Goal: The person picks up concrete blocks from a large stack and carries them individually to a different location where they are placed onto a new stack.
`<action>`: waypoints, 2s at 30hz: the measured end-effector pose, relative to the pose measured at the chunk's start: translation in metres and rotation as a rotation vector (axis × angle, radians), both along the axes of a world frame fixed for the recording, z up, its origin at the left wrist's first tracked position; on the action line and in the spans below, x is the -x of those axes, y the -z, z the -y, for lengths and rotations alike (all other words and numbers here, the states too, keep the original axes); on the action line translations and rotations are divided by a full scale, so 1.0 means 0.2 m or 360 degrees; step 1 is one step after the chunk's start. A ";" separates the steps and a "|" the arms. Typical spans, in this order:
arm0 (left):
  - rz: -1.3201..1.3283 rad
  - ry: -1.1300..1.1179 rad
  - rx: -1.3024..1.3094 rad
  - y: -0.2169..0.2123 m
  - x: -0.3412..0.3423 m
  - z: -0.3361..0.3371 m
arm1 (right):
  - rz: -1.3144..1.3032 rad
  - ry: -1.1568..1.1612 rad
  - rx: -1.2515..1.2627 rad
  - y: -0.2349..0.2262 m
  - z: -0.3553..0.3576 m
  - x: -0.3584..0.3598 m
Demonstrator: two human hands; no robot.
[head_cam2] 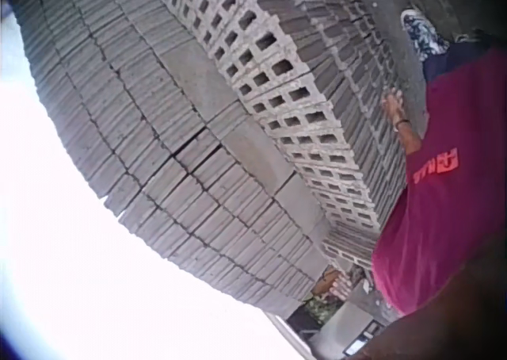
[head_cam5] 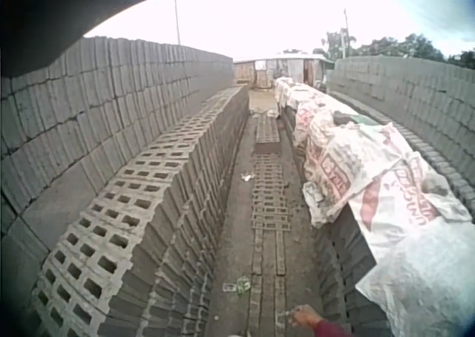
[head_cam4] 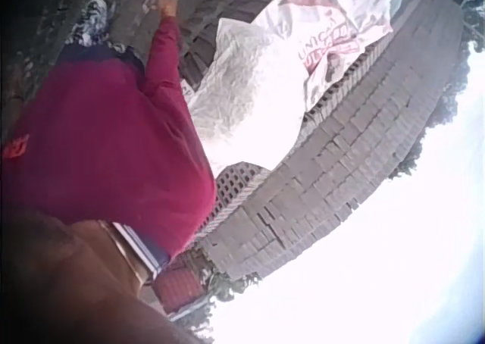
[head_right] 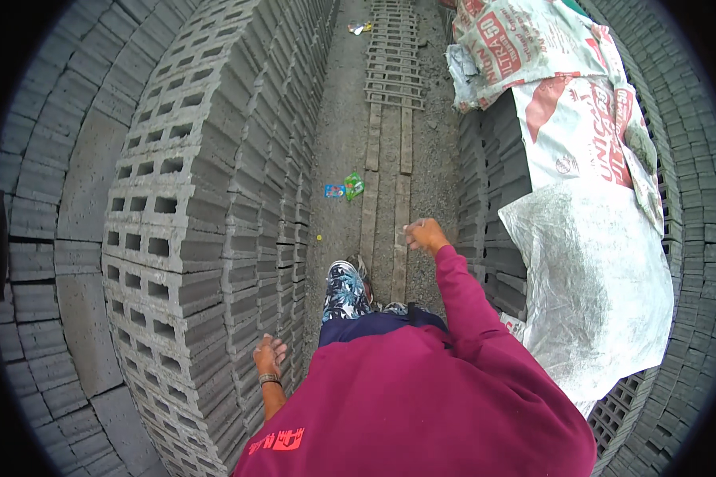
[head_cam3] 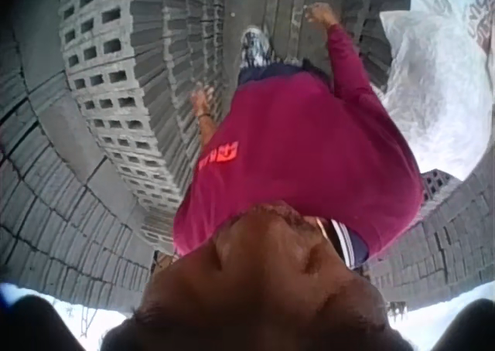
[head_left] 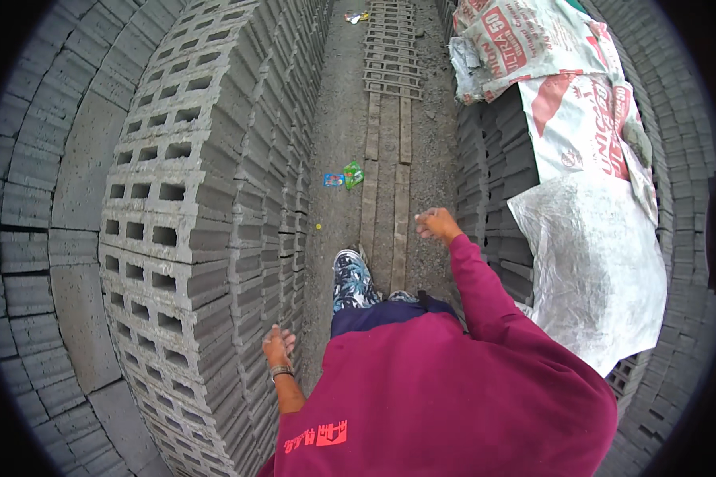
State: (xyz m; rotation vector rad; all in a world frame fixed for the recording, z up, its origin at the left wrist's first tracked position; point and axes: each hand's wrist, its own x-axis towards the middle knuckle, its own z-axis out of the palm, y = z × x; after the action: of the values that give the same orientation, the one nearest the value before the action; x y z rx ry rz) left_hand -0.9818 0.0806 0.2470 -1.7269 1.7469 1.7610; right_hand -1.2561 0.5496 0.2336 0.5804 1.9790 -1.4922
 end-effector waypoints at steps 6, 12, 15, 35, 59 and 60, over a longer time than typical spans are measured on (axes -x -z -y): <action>0.0192 0.0326 -0.0055 0.18 0.77 -0.03 | -0.0127 0.0023 0.0172 0.05 0.11 0.76; 0.0584 0.0389 -0.0246 0.38 1.45 0.02 | -0.0068 0.0231 0.0061 0.05 -0.12 1.47; 0.0404 0.0579 -0.0034 0.23 1.97 -0.16 | -0.0107 0.0494 0.0172 -0.13 -0.26 1.70; -0.0785 0.2918 0.1397 -0.90 5.42 -2.02 | -0.0067 0.0411 0.0147 -0.28 -0.90 3.44; 0.0396 0.2195 0.0369 1.62 6.30 -1.28 | 0.0356 0.0443 0.0201 1.08 -0.26 4.44; 0.0380 0.2197 0.0355 1.81 6.31 -1.31 | 0.0374 0.0398 0.0194 1.27 -0.23 4.48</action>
State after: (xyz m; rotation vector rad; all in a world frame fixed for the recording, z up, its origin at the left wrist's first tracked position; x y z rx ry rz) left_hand -2.2445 0.3431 -0.1153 -0.3436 2.1380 0.7073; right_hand -2.1516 0.5963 -0.0196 0.9321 1.6707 -1.5965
